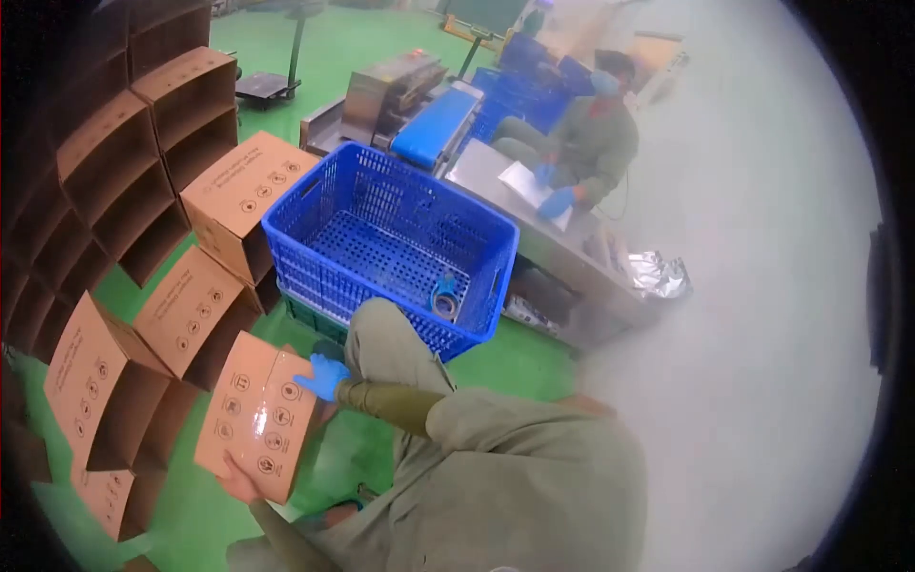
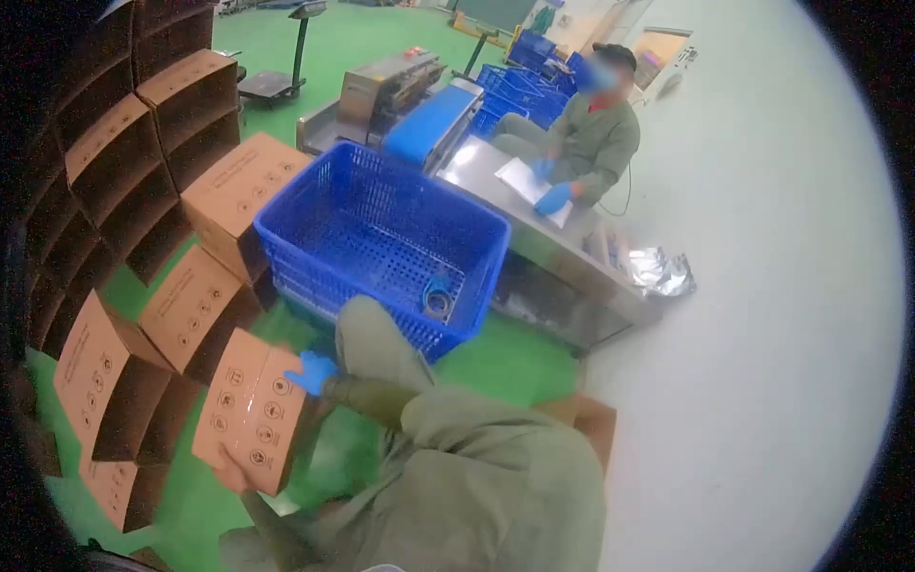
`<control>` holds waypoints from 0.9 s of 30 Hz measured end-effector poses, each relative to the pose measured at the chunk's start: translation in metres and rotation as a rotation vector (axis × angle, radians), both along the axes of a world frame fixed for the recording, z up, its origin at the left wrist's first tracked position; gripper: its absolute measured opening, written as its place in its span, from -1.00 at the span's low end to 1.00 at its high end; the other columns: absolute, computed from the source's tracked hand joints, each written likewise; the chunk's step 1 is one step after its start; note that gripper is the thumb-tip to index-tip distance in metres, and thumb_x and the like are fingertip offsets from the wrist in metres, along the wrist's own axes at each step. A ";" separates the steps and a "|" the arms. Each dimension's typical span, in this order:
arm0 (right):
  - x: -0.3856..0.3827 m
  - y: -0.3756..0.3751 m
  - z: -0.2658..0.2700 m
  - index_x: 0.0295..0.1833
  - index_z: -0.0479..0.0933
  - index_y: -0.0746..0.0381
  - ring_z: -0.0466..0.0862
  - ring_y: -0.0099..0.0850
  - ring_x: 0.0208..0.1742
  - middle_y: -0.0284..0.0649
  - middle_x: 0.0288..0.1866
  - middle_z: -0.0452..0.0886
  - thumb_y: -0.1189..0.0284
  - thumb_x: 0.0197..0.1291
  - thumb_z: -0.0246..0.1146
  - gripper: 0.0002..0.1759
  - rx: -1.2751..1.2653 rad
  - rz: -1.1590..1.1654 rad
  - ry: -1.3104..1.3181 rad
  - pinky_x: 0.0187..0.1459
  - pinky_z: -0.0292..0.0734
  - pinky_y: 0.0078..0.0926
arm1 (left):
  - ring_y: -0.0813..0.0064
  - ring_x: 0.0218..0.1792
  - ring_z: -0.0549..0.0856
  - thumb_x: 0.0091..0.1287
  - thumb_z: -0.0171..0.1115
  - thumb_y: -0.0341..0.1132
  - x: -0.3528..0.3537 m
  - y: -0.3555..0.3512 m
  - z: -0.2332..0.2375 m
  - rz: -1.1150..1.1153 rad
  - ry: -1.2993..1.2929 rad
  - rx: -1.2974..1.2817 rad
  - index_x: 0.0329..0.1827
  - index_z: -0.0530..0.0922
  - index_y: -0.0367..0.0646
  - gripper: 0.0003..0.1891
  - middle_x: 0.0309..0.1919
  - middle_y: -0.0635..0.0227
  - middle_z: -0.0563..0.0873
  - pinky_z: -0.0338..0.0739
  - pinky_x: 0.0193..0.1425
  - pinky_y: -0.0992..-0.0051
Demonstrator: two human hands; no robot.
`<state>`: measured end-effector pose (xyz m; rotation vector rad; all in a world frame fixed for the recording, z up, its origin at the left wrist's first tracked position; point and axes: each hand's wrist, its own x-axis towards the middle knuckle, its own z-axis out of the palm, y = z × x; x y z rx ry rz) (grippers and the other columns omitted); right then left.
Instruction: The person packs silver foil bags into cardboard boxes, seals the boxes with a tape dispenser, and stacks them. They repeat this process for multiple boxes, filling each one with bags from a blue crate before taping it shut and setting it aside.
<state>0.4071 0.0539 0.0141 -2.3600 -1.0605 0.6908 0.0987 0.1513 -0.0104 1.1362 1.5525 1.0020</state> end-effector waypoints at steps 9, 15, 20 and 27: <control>-0.003 -0.042 -0.028 0.43 0.06 0.43 0.34 0.03 0.37 0.24 0.37 0.26 -0.07 0.17 0.16 -0.04 0.101 -0.002 0.119 0.35 0.27 -0.18 | 0.18 -0.04 0.63 0.37 0.11 0.07 0.000 -0.013 -0.031 -0.053 -0.418 -0.133 0.24 0.34 -0.48 -0.31 0.04 -0.05 0.59 0.56 0.04 0.30; -0.021 -0.062 -0.045 0.44 0.05 0.39 0.40 0.02 0.31 0.20 0.34 0.32 0.00 0.16 0.18 -0.07 -0.009 -0.007 0.138 0.30 0.31 -0.13 | 0.20 -0.01 0.62 0.37 0.09 0.08 -0.016 -0.017 -0.091 -0.017 0.034 0.015 0.27 0.30 -0.47 -0.29 0.07 -0.07 0.57 0.56 0.07 0.30; -0.027 -0.062 -0.076 0.31 0.25 0.36 0.59 -0.05 0.08 0.06 0.13 0.55 0.03 0.16 0.16 -0.23 -0.062 0.096 0.107 0.20 0.39 -0.11 | 0.15 0.05 0.59 0.36 0.12 0.08 -0.002 -0.030 -0.072 0.027 -0.049 0.013 0.31 0.27 -0.46 -0.26 0.11 -0.11 0.55 0.49 0.16 0.29; -0.060 -0.080 -0.145 -0.04 0.47 0.35 0.65 -0.10 -0.09 0.01 -0.25 0.66 0.07 0.14 0.15 -0.47 -0.045 0.354 0.266 -0.01 0.54 -0.18 | 0.16 0.03 0.60 0.35 0.16 0.02 -0.023 -0.034 -0.068 -0.075 0.547 0.439 0.30 0.30 -0.44 -0.31 0.12 -0.11 0.55 0.51 0.14 0.29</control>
